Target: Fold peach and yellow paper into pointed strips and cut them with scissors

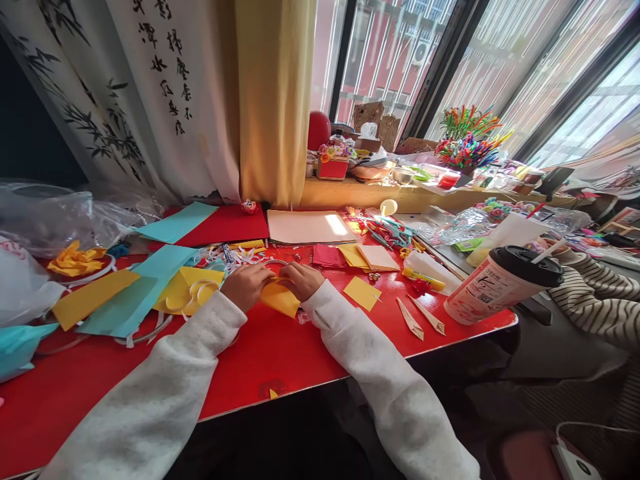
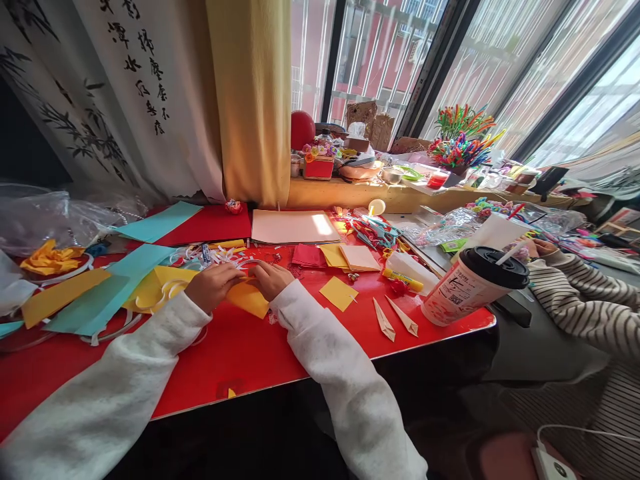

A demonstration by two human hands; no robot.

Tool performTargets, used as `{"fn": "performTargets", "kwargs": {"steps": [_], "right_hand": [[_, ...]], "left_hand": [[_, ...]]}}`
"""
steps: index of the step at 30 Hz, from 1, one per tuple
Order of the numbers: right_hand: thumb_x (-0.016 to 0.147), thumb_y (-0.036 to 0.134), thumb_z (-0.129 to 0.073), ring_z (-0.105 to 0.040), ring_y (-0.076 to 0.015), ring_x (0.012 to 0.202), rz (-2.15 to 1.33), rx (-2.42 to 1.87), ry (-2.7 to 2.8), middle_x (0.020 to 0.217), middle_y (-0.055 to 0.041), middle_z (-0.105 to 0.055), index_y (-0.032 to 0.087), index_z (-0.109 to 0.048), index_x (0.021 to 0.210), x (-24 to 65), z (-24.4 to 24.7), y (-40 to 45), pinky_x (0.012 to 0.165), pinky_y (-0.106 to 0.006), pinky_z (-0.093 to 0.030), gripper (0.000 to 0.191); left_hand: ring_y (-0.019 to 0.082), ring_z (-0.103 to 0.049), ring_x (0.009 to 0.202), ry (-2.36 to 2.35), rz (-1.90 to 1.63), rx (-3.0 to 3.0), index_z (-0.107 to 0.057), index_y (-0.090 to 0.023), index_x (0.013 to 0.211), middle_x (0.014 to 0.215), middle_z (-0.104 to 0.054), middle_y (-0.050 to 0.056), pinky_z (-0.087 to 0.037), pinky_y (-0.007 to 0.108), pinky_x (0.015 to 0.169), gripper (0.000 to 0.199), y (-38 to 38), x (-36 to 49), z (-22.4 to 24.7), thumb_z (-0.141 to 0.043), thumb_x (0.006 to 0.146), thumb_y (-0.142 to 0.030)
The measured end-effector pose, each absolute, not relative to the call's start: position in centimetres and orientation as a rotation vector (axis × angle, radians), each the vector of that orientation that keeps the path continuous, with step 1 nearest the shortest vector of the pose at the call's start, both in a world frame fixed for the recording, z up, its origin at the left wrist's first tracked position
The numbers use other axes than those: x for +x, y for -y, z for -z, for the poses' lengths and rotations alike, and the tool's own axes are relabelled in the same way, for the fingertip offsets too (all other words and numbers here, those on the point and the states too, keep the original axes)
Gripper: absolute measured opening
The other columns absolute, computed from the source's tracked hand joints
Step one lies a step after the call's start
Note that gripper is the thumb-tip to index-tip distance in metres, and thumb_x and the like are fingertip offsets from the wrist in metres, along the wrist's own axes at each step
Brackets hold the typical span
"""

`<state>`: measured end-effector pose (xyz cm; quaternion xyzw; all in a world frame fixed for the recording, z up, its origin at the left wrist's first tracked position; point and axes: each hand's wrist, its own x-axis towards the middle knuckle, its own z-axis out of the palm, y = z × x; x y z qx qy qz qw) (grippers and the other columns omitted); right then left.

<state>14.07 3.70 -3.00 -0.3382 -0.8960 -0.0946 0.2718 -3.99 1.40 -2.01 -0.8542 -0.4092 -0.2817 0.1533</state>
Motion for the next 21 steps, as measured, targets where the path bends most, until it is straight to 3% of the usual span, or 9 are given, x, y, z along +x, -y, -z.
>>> {"fn": "performTargets", "kwargs": {"steps": [5, 8, 12, 21], "right_hand": [[0.092, 0.032, -0.033, -0.055, -0.0102, 0.069, 0.361, -0.951, 2.366, 0.081, -0.0051, -0.061, 0.018, -0.060, 0.092, 14.2, 2.8, -3.4, 0.064, -0.023, -0.036, 0.031], [0.092, 0.034, -0.032, -0.053, -0.0099, 0.065, 0.388, -0.982, 2.402, 0.080, -0.0046, -0.061, 0.018, -0.062, 0.089, 14.2, 2.6, -3.2, 0.062, -0.024, -0.034, 0.034], [0.092, 0.036, -0.030, -0.051, -0.0094, 0.064, 0.388, -0.982, 2.427, 0.080, -0.0045, -0.059, 0.019, -0.061, 0.088, 14.0, 2.4, -2.9, 0.064, -0.024, -0.033, 0.036], [0.089, 0.046, -0.033, -0.051, -0.0137, 0.079, 0.387, -0.961, 2.353, 0.086, -0.0060, -0.060, 0.019, -0.062, 0.084, 14.3, 1.3, -2.6, 0.072, -0.028, -0.031, 0.039]], "left_hand": [[0.016, -0.061, 0.077, 1.113, 0.760, -2.373, -0.060, -0.020, 0.098, 0.085, -0.066, 0.004, -0.043, 0.028, 0.070, 0.021, -1.1, -3.8, 1.8, -0.042, 0.086, -0.024], [0.016, -0.059, 0.067, 1.044, 0.695, -2.291, -0.063, -0.022, 0.090, 0.077, -0.066, 0.001, -0.042, 0.028, 0.065, 0.020, -0.8, -3.9, 1.3, -0.043, 0.086, -0.026], [0.017, -0.059, 0.072, 0.951, 0.678, -2.294, -0.063, -0.018, 0.086, 0.080, -0.065, 0.005, -0.043, 0.029, 0.066, 0.022, -0.5, -3.7, 0.7, -0.043, 0.086, -0.029], [0.015, -0.059, 0.066, 0.903, 0.705, -2.215, -0.059, -0.017, 0.077, 0.070, -0.065, 0.002, -0.041, 0.027, 0.062, 0.020, 0.0, -3.4, 0.1, -0.044, 0.087, -0.026]]}}
